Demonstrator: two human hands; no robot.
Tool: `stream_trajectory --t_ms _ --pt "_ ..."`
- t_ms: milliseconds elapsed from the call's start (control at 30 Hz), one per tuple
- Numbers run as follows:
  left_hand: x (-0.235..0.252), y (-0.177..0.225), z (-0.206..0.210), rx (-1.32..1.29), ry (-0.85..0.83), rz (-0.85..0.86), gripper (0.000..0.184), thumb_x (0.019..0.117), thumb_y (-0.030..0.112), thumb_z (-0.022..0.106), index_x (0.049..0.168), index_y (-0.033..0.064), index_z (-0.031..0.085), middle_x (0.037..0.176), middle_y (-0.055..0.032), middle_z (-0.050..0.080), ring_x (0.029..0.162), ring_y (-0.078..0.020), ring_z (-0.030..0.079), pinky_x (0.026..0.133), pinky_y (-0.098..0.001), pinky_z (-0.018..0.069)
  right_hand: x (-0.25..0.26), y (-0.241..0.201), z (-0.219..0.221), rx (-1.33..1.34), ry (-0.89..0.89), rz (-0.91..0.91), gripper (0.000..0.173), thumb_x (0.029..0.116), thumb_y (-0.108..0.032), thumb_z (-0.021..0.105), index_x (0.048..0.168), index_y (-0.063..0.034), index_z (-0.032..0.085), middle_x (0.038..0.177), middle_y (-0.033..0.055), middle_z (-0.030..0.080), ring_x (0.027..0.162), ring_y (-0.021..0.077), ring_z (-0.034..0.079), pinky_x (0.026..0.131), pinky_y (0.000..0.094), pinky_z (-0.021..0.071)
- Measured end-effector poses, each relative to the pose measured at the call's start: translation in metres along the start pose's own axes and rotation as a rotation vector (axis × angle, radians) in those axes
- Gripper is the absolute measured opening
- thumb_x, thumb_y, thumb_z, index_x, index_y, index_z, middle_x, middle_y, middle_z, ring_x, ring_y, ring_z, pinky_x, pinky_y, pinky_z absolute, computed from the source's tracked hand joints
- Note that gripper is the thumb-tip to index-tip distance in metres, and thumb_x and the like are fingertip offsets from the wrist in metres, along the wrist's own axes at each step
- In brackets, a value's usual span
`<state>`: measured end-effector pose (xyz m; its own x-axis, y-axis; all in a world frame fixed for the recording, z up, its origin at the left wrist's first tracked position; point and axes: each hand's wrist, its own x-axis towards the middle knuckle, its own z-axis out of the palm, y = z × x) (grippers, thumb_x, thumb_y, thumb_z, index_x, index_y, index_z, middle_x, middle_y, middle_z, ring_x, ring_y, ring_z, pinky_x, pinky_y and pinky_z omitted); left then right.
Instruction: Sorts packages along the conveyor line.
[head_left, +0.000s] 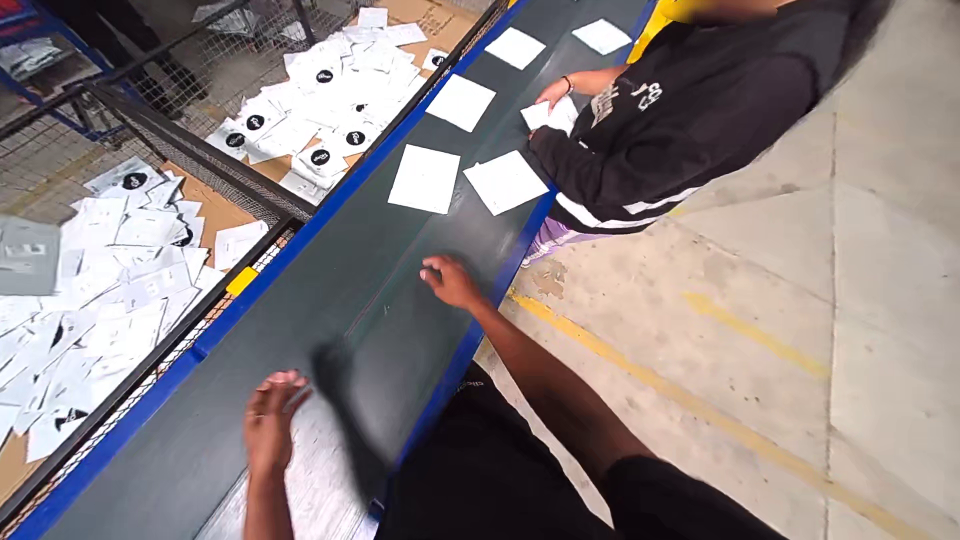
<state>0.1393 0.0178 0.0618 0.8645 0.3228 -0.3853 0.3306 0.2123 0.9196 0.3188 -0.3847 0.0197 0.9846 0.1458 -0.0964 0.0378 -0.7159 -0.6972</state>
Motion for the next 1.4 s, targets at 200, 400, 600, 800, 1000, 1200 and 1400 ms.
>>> stream_trajectory --t_ms 200,400,600,800,1000,1200,1400 --pt "-0.072 -0.085 0.093 -0.032 -0.102 -0.265 0.035 0.1078 0.021 0.05 0.133 -0.0033 0.052 0.122 -0.0206 0.069 0.104 -0.0335 0.072 0.087 -0.0501 0.0617 0.133 0.032 0.006 -0.339 0.074 0.183 0.053 0.1027 -0.042 0.053 0.151 -0.0186 0.053 0.163 0.0069 0.041 0.151 0.0355 0.033 0.117 0.0587 0.0336" --pt "-0.049 -0.078 0.103 -0.224 -0.013 -0.386 0.058 0.1082 0.048 0.044 0.138 -0.0015 0.05 0.129 -0.0205 0.066 0.111 -0.0355 0.07 0.095 -0.0527 0.059 -0.025 -0.025 0.076 -0.189 -0.035 -0.282 0.027 0.1061 -0.025 0.049 0.105 -0.0125 0.073 0.111 0.0068 0.072 0.111 0.0253 0.066 0.099 0.0481 0.0534" --pt "-0.01 -0.031 0.046 0.105 0.073 -0.161 0.037 0.0879 0.0 0.075 0.123 -0.0033 0.062 0.105 -0.0107 0.075 0.092 -0.0188 0.073 0.084 -0.0414 0.063 -0.168 -0.057 0.059 0.412 -0.723 -0.443 0.029 0.0985 -0.032 0.07 0.118 -0.01 0.073 0.111 0.0072 0.074 0.097 0.0191 0.071 0.091 0.0433 0.0588" --pt "0.099 0.082 -0.059 0.031 0.281 0.034 0.076 0.0987 0.051 0.061 0.158 0.0165 0.029 0.155 -0.0111 0.043 0.135 -0.0308 0.053 0.102 -0.0564 0.0522 0.003 0.029 -0.023 -0.133 -0.224 -0.073 0.094 0.0803 -0.045 0.084 0.157 -0.013 0.041 0.161 0.0119 0.041 0.145 0.0293 0.045 0.117 0.0514 0.0417" --pt "0.02 -0.009 0.069 0.514 -0.188 -0.103 0.079 0.0933 0.042 0.074 0.15 -0.0023 0.041 0.135 -0.0216 0.061 0.12 -0.0301 0.064 0.099 -0.0501 0.0568 0.04 0.027 -0.008 -0.652 -0.345 -0.048 0.139 0.0482 -0.089 0.076 0.149 -0.0001 0.041 0.149 0.0296 0.044 0.138 0.0499 0.041 0.112 0.0713 0.0298" --pt "-0.071 -0.087 0.096 0.381 0.035 -0.204 0.113 0.0794 0.042 0.087 0.159 -0.0006 0.018 0.138 -0.0254 0.055 0.12 -0.0333 0.062 0.097 -0.0497 0.0561 -0.066 -0.056 0.073 -0.059 -0.504 0.093 0.078 0.0939 -0.071 0.054 0.125 0.0004 0.062 0.103 0.02 0.071 0.1 0.0342 0.07 0.089 0.0565 0.0558" --pt "-0.023 -0.016 -0.015 -0.184 0.239 -0.101 0.018 0.1058 0.016 0.053 0.12 0.0072 0.059 0.099 0.0025 0.074 0.09 -0.0082 0.072 0.082 -0.033 0.0625 -0.028 -0.139 0.099 0.309 -0.657 -0.182 0.054 0.1029 -0.049 0.057 0.129 -0.0019 0.062 0.116 0.0163 0.068 0.109 0.0255 0.067 0.1 0.0461 0.0545"
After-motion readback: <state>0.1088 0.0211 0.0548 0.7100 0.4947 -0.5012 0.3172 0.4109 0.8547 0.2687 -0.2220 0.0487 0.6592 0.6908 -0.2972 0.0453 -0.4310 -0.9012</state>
